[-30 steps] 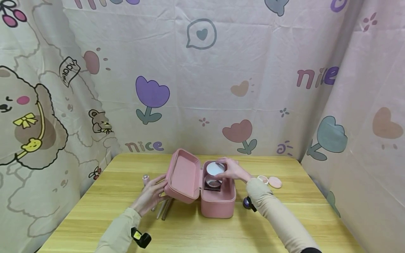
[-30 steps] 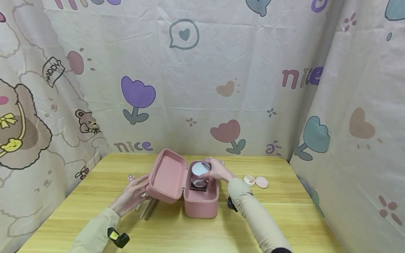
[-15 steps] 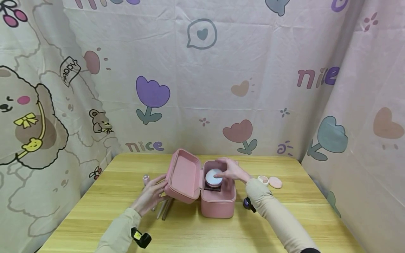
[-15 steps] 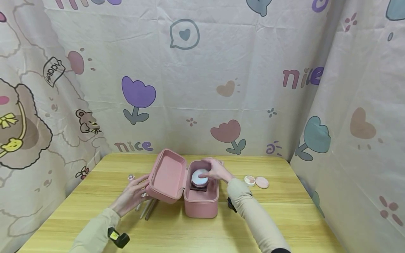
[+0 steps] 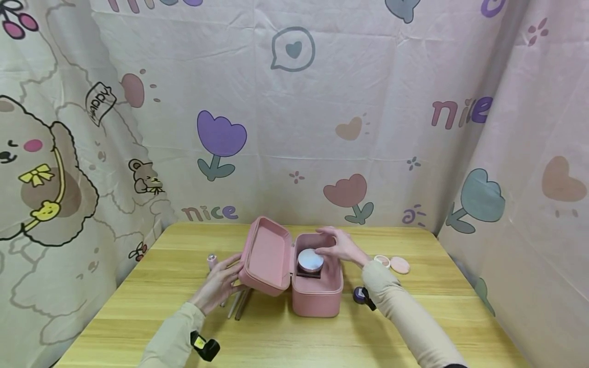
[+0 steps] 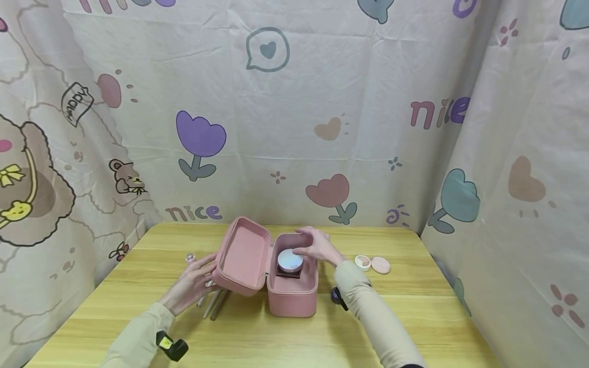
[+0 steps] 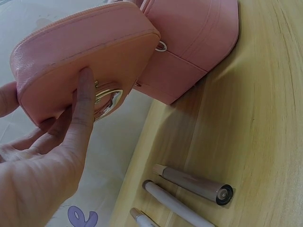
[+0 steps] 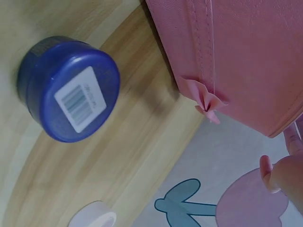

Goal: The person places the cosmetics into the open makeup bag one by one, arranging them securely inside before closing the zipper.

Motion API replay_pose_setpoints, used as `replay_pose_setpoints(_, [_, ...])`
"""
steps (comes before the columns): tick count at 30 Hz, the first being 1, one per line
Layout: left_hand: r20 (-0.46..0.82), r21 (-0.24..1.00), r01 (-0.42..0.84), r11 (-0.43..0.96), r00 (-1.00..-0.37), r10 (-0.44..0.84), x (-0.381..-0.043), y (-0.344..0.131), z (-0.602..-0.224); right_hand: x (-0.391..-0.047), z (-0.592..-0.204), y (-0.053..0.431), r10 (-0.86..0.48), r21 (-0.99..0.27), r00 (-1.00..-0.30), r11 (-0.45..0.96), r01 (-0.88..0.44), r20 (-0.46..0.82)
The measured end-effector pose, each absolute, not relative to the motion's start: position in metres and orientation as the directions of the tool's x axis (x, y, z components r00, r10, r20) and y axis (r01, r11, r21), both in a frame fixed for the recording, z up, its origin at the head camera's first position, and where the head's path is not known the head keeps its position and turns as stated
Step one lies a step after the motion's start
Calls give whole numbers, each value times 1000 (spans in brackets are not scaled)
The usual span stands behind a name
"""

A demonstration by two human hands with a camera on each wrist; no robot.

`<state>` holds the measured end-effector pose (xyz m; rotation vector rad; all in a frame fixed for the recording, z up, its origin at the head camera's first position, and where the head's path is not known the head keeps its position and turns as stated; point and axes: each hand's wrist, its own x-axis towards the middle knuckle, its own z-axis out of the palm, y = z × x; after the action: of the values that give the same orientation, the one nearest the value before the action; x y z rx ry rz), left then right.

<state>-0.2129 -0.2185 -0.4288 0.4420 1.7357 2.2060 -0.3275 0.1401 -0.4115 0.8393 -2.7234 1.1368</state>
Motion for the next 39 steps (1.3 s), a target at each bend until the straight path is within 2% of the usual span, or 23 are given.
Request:
replay_pose_setpoints(9, [56, 972, -46, -230, -908, 416, -213, -219, -429, -321, -415, 148, -384, -765, -888, 481, -428, 255])
replay_pose_setpoints(18, [60, 969, -51, -241, -900, 433, -213, -219, -429, -312, -423, 162, -312, -774, -882, 433, -463, 353])
replay_pose_setpoints(39, [53, 967, -61, -246, -901, 431, -214, -219, -431, -278, -442, 206, -21, -873, -957, 406, -272, 288])
